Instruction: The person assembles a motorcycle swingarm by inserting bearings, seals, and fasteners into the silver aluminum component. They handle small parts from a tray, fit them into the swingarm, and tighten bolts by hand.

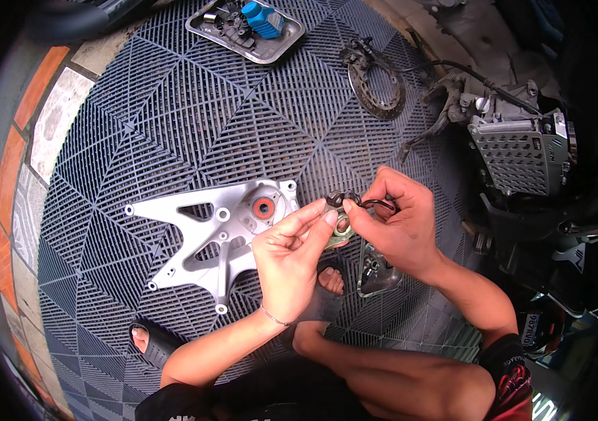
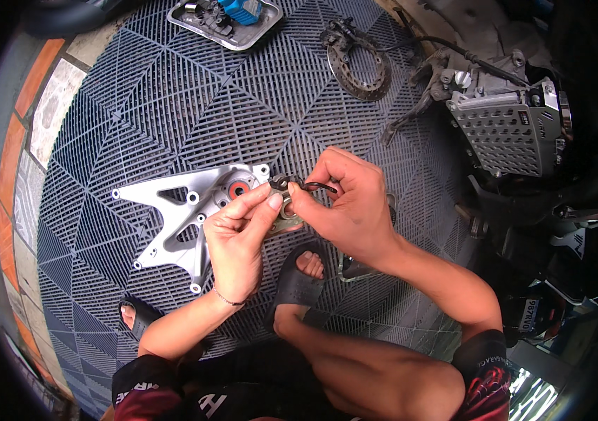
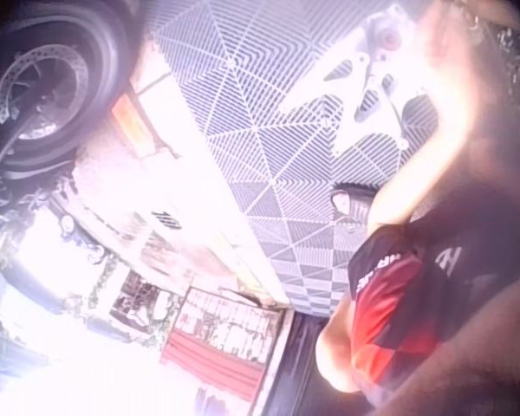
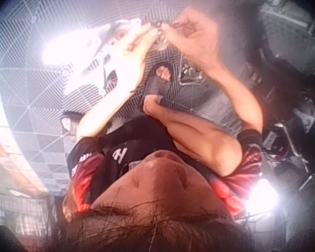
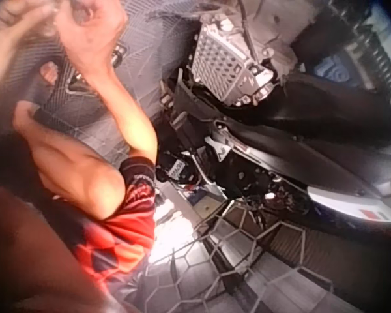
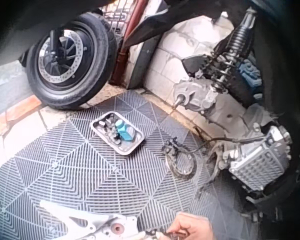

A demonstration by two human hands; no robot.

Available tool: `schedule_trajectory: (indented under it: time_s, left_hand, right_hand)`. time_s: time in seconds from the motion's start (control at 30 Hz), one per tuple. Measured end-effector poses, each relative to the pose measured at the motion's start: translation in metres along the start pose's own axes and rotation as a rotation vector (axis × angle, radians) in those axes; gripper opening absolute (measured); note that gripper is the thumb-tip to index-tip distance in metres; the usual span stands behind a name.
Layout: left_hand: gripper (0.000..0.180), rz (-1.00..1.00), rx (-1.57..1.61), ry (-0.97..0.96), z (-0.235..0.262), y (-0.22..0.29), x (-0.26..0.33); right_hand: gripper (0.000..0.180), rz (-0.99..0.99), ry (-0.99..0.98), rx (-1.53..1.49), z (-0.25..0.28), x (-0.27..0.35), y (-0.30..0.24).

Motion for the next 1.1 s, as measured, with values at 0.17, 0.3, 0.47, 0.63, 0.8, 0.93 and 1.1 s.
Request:
schedule_trajectory:
  time_s: [0.17,0.3,0.47,0.63,0.8,0.93,1.1]
  left_hand:
    - [0.032,0.027,-0.024,-0.03,0.001,0.0,-0.001]
    - [0.029,-0.006,-0.033,-0.083,0.001,0.001,-0.004]
    - [0.031,0.033,0.036,-0.085,0.003,0.0,-0.008]
    - [0.033,0.067,0.051,-0.13,0.001,-0.002,-0.012]
    - [0.034,0.085,0.121,-0.174,0.002,-0.001,-0.012]
    - [0.034,0.071,0.125,-0.238,-0.001,0.001,-0.012]
    - [0.037,0.032,0.16,-0.255,-0.008,0.008,-0.013]
  right_hand:
    - [0.025,-0.014,-0.009,0.005,0.0,-0.001,0.0]
    - [0.025,-0.113,-0.037,-0.157,0.003,-0.005,0.007]
    - [0.027,-0.153,0.034,-0.206,0.029,-0.017,0.004]
    - [0.026,-0.158,0.015,-0.204,0.027,-0.016,0.004]
    - [0.025,-0.16,0.02,-0.205,0.028,-0.016,0.006]
    - [0.023,-0.12,0.034,-0.192,0.032,-0.019,0.005]
    - [0.02,-0.163,0.016,-0.219,0.031,-0.018,0.007]
Point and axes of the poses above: each hand's wrist, its own x-axis away from the middle knuckle, its own z-axis out of the back of the hand, y = z × x, the point moved 9 cm from there along -x, towards the middle knuckle, and after that the axes turned 15 degrees about -z, right-handed, at the moved point
